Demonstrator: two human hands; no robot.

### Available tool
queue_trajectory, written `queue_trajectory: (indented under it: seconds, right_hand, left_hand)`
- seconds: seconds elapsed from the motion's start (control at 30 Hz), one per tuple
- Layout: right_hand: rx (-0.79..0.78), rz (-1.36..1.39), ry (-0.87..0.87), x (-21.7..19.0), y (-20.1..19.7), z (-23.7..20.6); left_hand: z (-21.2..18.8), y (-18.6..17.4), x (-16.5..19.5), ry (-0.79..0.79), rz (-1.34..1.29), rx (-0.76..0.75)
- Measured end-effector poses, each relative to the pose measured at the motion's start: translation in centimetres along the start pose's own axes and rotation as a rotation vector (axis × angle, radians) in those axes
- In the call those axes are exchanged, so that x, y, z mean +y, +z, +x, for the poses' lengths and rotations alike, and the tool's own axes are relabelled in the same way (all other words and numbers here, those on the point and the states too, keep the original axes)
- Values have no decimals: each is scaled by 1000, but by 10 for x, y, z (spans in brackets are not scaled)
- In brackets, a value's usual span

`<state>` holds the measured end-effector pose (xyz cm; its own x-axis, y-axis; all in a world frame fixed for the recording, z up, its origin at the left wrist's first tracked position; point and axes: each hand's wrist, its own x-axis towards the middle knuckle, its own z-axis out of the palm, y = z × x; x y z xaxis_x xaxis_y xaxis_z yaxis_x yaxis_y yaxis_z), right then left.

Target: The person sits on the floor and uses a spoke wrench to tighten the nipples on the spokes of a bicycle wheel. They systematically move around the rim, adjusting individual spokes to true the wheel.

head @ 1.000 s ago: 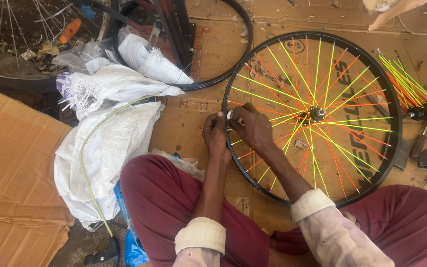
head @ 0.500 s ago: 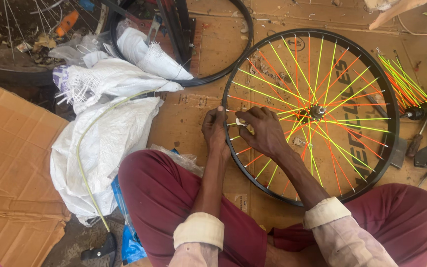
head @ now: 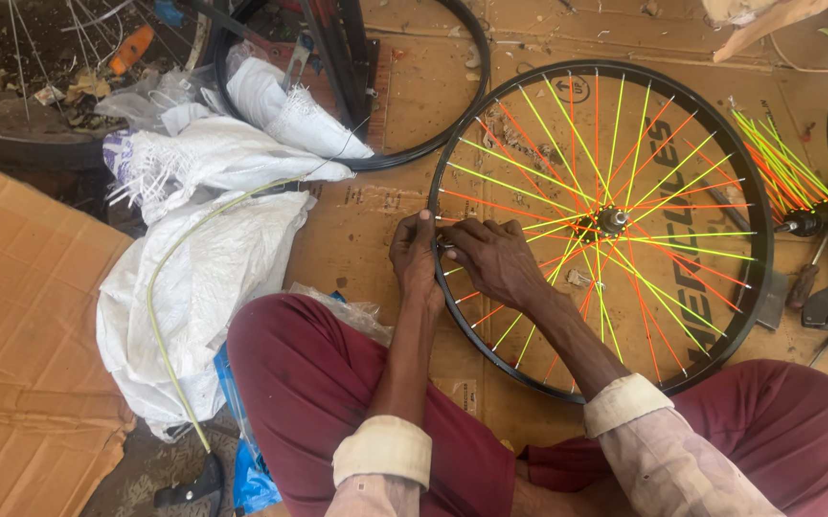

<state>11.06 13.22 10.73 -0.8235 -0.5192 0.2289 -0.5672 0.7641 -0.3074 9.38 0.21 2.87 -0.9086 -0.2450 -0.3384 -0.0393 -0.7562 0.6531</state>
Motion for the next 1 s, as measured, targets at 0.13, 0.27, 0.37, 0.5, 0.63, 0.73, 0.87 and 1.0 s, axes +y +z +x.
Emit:
queue_trajectory:
  seconds: [0.13, 0.27, 0.37, 0.5, 0.63, 0.73, 0.87, 1.0]
  right_hand:
    - [-54, 28, 142, -4, -1, 4]
    - [226, 256, 3, -2, -8, -6]
    - [145, 225, 2, -1, -11, -24]
    - [-1, 49, -3, 0, -9, -37]
    - [-131, 88, -34, 5, -6, -25]
    - [-94, 411, 105, 9, -9, -18]
    - [-81, 175, 51, 7, -4, -15]
    - [-73, 37, 212, 5, 12, -6]
  left_hand:
    - [1, 0, 0, -2, -16, -9]
    - [1, 2, 1, 29, 34, 5]
    - [-2, 2, 2, 20, 49, -13]
    - [-5, 2, 2, 6, 55, -19]
    - [-5, 5, 4, 24, 50, -25]
    - [-5, 6, 4, -25, 111, 14]
    - [-4, 5, 3, -24, 84, 9]
    - [-2, 5, 1, -20, 24, -35]
